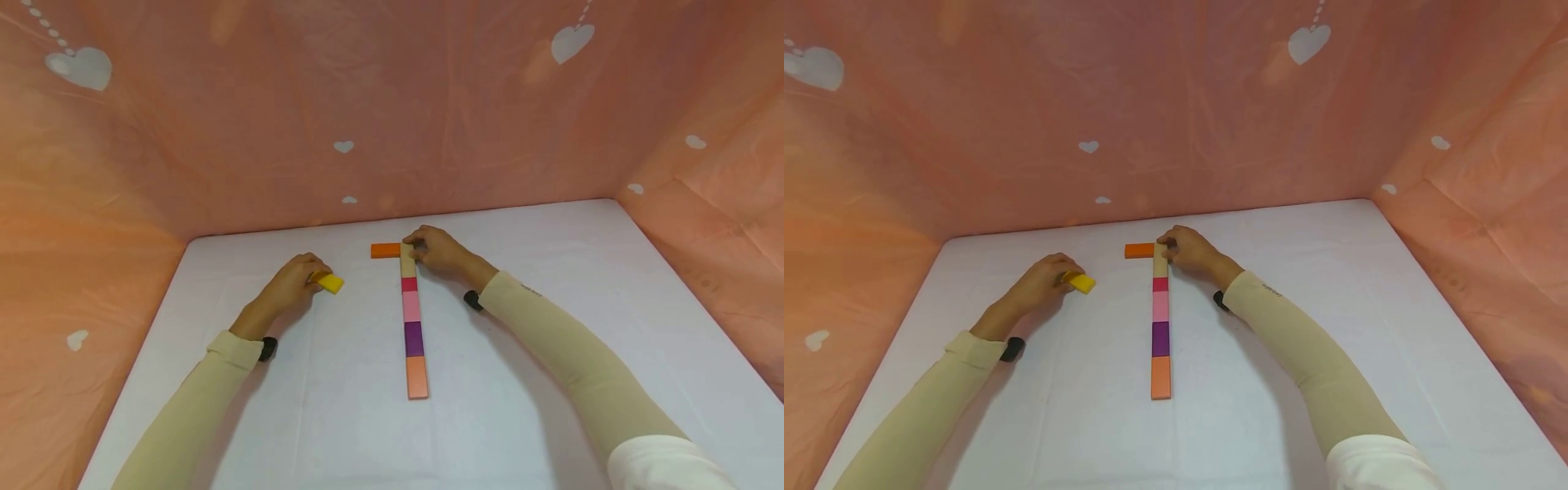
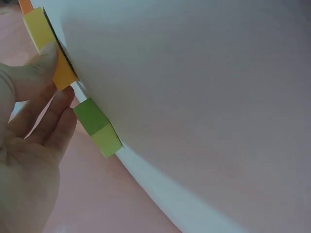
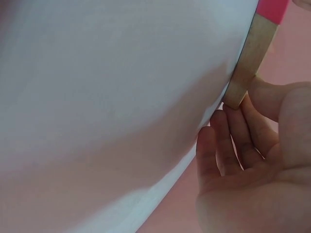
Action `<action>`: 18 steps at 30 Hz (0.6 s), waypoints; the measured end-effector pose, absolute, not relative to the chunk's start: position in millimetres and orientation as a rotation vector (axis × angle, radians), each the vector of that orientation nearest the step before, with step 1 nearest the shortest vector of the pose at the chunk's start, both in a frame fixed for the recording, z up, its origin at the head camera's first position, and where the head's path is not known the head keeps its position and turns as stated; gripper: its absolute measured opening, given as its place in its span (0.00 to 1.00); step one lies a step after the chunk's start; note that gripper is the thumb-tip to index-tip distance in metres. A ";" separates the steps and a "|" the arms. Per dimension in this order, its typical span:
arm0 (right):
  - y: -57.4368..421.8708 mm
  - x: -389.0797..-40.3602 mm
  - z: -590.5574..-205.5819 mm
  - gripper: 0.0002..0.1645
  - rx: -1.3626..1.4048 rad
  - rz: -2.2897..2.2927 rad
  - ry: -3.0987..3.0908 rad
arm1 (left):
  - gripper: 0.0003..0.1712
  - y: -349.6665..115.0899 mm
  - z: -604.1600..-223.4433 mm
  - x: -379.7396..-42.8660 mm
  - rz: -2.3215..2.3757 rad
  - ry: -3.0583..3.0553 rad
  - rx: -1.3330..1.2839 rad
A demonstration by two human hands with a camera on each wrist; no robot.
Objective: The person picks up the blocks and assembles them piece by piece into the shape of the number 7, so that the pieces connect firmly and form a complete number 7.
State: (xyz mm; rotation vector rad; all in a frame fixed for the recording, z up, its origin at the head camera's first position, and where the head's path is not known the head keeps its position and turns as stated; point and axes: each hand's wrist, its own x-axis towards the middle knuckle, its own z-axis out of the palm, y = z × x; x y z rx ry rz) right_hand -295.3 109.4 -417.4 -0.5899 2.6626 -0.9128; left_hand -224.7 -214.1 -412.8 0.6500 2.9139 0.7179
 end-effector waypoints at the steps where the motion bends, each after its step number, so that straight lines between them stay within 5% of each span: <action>1: 109.1 -294.8 -418.0 0.22 -0.580 -0.914 2.656 | 0.18 -213.7 -412.9 -224.4 0.728 2.913 0.641; 18: 111.4 -292.3 -421.1 0.22 -0.578 -0.913 2.667 | 0.19 -187.5 -416.8 -236.6 0.754 3.055 0.637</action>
